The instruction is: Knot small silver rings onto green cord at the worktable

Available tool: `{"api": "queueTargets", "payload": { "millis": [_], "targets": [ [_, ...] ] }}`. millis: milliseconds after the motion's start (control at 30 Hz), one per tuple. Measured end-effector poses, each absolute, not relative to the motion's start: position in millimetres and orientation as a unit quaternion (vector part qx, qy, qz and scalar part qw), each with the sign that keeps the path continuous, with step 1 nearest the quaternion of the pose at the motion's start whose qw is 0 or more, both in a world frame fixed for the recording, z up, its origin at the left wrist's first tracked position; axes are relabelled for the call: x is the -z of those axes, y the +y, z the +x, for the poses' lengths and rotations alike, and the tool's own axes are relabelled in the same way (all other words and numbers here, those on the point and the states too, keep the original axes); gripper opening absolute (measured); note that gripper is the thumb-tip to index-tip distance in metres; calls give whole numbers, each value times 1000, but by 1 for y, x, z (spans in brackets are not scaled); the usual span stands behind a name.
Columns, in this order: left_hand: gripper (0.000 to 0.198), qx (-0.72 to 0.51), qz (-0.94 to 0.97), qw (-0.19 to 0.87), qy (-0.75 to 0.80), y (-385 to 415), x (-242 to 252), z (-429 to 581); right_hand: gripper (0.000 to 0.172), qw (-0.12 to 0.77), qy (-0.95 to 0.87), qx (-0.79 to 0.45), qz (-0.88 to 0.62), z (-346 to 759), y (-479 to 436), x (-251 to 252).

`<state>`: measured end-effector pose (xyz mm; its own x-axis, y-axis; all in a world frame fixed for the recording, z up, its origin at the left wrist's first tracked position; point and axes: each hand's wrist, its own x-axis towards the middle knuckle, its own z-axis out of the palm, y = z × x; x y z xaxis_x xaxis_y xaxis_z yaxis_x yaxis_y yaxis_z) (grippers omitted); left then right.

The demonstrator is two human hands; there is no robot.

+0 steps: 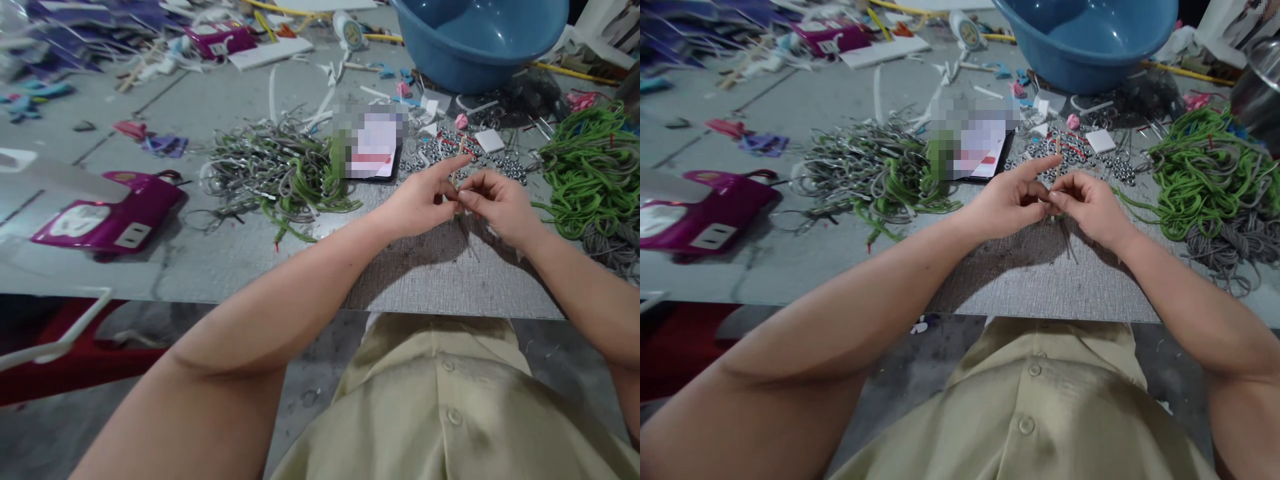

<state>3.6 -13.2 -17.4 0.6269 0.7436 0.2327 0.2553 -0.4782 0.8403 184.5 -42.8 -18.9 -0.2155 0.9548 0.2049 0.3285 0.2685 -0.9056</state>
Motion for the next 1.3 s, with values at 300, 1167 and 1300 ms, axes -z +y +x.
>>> {"api": "queueTargets", "payload": {
  "millis": [300, 1167, 1300],
  "targets": [
    [55, -251, 787, 435, 357, -13, 8, 2, 20, 450, -667, -364, -469, 185, -43, 21],
    [12, -256, 857, 227, 386, -9, 19, 5, 20, 355, -753, -140, -537, 190, -41, 24],
    [16, -244, 855, 228, 398, -5, 20, 4, 21, 342, -746, -136, -555, 192, -40, 22]
  ]
}}
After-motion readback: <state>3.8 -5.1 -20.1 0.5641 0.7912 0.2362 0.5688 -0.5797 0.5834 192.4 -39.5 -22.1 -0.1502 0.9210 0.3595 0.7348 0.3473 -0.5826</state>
